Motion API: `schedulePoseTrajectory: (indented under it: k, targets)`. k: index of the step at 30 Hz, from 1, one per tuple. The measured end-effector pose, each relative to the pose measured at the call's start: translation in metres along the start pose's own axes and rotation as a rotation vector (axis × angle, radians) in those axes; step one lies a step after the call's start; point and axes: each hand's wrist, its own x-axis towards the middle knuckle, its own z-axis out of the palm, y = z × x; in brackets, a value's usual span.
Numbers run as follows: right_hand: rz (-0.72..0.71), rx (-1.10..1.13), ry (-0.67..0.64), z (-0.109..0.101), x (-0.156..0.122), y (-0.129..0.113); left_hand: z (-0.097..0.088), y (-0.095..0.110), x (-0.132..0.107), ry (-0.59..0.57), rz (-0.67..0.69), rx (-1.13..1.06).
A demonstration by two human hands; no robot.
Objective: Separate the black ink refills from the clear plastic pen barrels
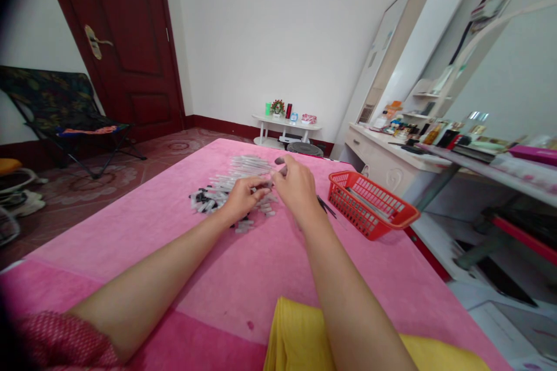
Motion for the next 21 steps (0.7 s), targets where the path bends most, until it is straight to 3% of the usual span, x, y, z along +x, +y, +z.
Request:
schedulePoseTrajectory:
  k: [4, 9, 11, 17, 21]
  targets:
    - [0.104, -0.133, 0.003, 0.011, 0.0, 0.019, -0.002, -0.003, 0.003, 0.166, -0.149, -0.15]
    - [0.258, -0.483, -0.351, 0.037, -0.008, 0.051, -0.007, -0.003, 0.007, 0.324, -0.342, -0.468]
    - [0.292, -0.547, -0.43, 0.046, -0.012, 0.057, -0.009, -0.003, 0.008, 0.366, -0.407, -0.572]
    - [0.303, -0.586, -0.477, 0.055, -0.016, 0.057, -0.013, -0.006, 0.008, 0.448, -0.558, -0.829]
    - [0.322, -0.566, -0.491, 0.054, -0.016, 0.054, -0.015, -0.007, 0.007, 0.467, -0.583, -0.885]
